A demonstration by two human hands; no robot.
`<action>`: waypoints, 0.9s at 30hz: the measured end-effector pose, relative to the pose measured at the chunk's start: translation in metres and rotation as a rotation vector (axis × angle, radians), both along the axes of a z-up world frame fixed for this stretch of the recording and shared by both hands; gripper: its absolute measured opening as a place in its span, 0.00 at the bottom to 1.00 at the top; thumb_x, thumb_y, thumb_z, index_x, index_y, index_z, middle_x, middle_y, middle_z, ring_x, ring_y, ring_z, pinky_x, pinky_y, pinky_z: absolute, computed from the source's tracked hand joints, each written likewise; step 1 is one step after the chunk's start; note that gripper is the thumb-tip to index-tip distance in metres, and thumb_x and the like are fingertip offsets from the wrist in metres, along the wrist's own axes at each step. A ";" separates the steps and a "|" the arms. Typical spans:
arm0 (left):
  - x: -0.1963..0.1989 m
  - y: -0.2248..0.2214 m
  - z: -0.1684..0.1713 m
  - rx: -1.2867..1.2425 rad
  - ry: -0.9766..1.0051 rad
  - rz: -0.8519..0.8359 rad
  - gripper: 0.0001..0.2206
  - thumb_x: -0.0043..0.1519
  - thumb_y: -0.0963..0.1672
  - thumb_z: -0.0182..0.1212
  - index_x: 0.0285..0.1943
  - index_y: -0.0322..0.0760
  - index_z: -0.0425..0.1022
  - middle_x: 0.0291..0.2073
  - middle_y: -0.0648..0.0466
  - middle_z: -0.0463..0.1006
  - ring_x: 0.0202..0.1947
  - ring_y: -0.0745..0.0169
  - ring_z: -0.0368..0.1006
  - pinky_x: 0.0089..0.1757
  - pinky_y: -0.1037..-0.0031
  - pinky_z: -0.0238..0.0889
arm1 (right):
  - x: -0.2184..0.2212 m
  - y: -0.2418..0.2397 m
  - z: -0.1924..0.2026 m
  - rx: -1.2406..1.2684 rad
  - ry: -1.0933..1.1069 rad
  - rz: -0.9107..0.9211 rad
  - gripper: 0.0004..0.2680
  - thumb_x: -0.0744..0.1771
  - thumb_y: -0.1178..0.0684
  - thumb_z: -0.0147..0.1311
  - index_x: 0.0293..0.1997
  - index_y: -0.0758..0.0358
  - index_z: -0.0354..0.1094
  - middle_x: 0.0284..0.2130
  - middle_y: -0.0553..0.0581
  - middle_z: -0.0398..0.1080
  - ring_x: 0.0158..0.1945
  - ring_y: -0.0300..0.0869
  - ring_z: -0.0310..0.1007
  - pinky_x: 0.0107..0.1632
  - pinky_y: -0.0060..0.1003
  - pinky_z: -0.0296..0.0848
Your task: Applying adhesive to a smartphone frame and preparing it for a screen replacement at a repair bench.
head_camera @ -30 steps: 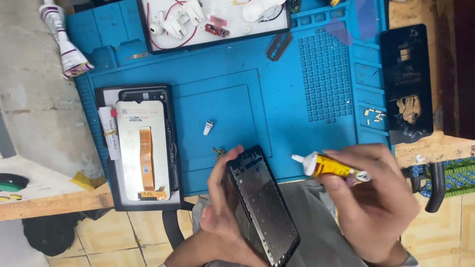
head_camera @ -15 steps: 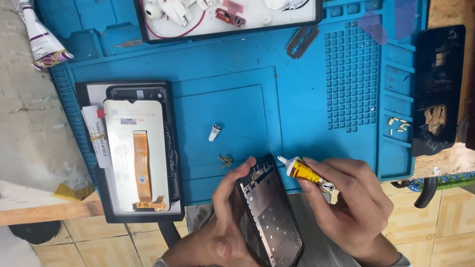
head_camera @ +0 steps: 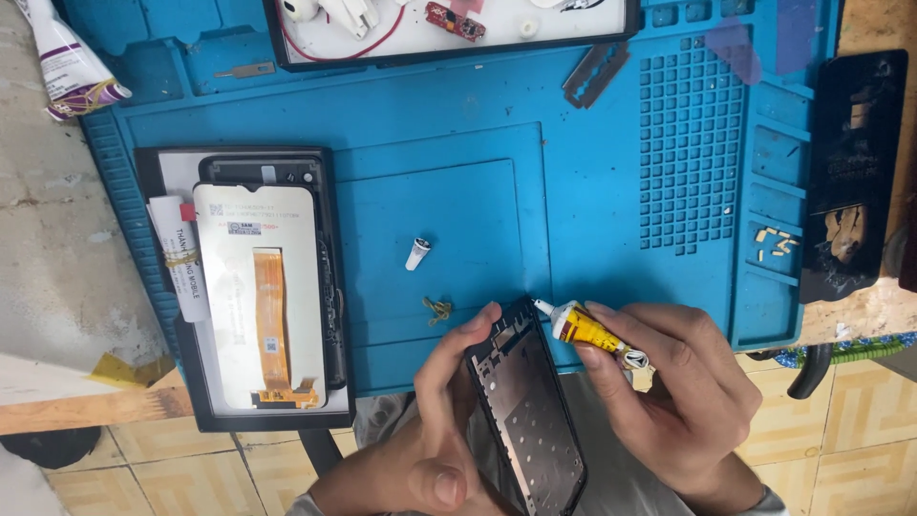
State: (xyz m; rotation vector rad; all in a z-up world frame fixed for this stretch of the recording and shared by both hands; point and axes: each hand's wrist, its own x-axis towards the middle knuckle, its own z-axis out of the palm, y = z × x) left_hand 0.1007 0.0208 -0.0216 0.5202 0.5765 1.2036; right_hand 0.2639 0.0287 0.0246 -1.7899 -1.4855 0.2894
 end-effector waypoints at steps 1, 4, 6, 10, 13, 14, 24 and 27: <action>0.001 0.000 0.001 -0.008 0.018 0.019 0.41 0.73 0.57 0.66 0.79 0.19 0.54 0.81 0.28 0.51 0.86 0.36 0.40 0.78 0.35 0.39 | 0.001 -0.001 -0.001 -0.003 -0.009 0.013 0.09 0.68 0.60 0.65 0.50 0.78 0.76 0.42 0.72 0.79 0.39 0.50 0.79 0.44 0.37 0.79; 0.004 0.003 0.008 -0.024 0.108 0.055 0.42 0.72 0.59 0.66 0.77 0.18 0.57 0.77 0.26 0.57 0.84 0.33 0.46 0.76 0.36 0.44 | 0.001 -0.005 -0.002 -0.004 -0.028 0.037 0.09 0.68 0.60 0.65 0.51 0.77 0.75 0.43 0.71 0.79 0.40 0.50 0.79 0.45 0.37 0.80; 0.002 0.002 0.006 -0.033 0.180 0.072 0.42 0.71 0.61 0.66 0.74 0.18 0.60 0.75 0.25 0.61 0.82 0.32 0.51 0.75 0.37 0.48 | 0.001 -0.006 0.000 -0.004 -0.038 0.049 0.09 0.68 0.61 0.65 0.51 0.77 0.75 0.43 0.72 0.79 0.40 0.50 0.79 0.45 0.37 0.80; -0.001 -0.001 0.000 0.064 0.220 0.032 0.41 0.75 0.61 0.61 0.76 0.20 0.58 0.76 0.32 0.59 0.84 0.32 0.49 0.77 0.38 0.46 | -0.001 -0.008 0.004 -0.006 -0.076 0.069 0.09 0.68 0.62 0.66 0.51 0.78 0.75 0.44 0.72 0.79 0.40 0.49 0.79 0.44 0.37 0.82; 0.004 0.000 -0.002 0.190 0.303 0.101 0.31 0.80 0.59 0.56 0.76 0.31 0.63 0.73 0.31 0.62 0.81 0.27 0.55 0.77 0.36 0.49 | -0.003 -0.007 0.006 -0.007 -0.072 0.072 0.09 0.68 0.62 0.66 0.51 0.79 0.75 0.44 0.72 0.80 0.40 0.49 0.79 0.44 0.37 0.82; 0.005 0.000 -0.003 0.300 0.328 0.146 0.23 0.84 0.57 0.52 0.77 0.43 0.66 0.72 0.30 0.62 0.79 0.24 0.57 0.77 0.32 0.51 | -0.004 -0.007 0.007 -0.003 -0.068 0.069 0.09 0.68 0.63 0.67 0.51 0.79 0.75 0.44 0.73 0.80 0.40 0.49 0.79 0.44 0.37 0.82; -0.020 0.002 -0.015 0.141 0.218 -0.117 0.43 0.75 0.62 0.60 0.81 0.23 0.53 0.80 0.33 0.56 0.86 0.36 0.45 0.81 0.42 0.39 | -0.007 -0.009 0.009 0.019 -0.064 0.064 0.09 0.67 0.64 0.67 0.49 0.80 0.75 0.41 0.73 0.79 0.36 0.49 0.78 0.40 0.36 0.79; -0.031 0.008 -0.018 0.195 0.253 -0.137 0.43 0.76 0.63 0.59 0.81 0.24 0.53 0.80 0.33 0.56 0.86 0.35 0.46 0.81 0.41 0.38 | -0.008 -0.011 0.011 -0.019 -0.057 0.061 0.10 0.67 0.64 0.68 0.51 0.81 0.75 0.43 0.73 0.79 0.38 0.50 0.79 0.42 0.37 0.81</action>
